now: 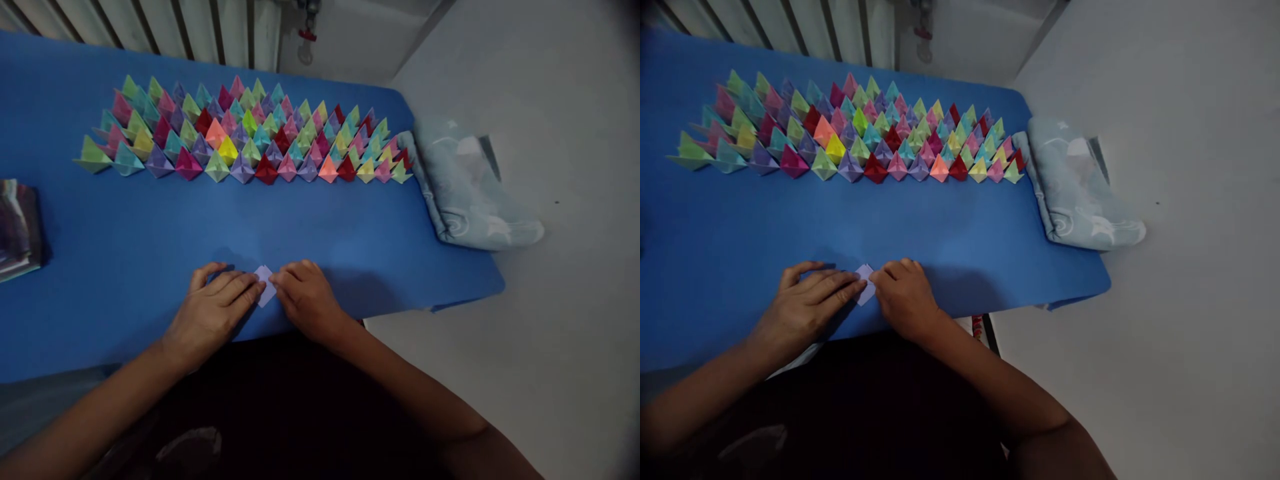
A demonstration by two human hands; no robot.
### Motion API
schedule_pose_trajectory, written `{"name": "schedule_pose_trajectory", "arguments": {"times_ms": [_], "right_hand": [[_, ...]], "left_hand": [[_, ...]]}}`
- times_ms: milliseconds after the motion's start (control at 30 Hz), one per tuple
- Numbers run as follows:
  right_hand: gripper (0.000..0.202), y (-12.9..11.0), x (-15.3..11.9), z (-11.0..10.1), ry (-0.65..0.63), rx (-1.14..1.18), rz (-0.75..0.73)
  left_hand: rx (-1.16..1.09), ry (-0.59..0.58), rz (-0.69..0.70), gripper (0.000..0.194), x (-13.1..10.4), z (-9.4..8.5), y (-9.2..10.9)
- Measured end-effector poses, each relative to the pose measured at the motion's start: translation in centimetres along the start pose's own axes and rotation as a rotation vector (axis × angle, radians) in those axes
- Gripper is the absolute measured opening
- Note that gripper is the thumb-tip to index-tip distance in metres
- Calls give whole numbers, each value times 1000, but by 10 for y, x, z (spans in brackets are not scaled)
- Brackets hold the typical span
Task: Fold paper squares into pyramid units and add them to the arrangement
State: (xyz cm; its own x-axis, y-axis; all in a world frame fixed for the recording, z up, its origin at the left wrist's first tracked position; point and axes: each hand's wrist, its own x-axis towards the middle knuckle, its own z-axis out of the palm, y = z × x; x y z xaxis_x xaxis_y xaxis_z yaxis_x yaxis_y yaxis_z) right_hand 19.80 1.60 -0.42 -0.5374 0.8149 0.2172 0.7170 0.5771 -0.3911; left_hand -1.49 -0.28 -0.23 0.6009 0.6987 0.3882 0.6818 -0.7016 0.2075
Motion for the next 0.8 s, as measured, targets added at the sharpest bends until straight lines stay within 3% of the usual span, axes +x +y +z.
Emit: {"name": "schedule_pose_trajectory", "arguments": {"times_ms": [200, 467, 633, 800], "right_hand": [[29, 7, -18, -10, 6, -133, -77], [33, 10, -32, -19, -69, -231, -65], [32, 11, -30, -14, -45, -250, -69], [30, 13, -30, -11, 3, -222, -98]], "left_hand": [[158, -72, 14, 41, -15, -6, -2], [199, -43, -10, 34, -12, -10, 8], [62, -196, 29, 25, 37, -18, -6], [-52, -586, 64, 19, 96, -16, -26]]}}
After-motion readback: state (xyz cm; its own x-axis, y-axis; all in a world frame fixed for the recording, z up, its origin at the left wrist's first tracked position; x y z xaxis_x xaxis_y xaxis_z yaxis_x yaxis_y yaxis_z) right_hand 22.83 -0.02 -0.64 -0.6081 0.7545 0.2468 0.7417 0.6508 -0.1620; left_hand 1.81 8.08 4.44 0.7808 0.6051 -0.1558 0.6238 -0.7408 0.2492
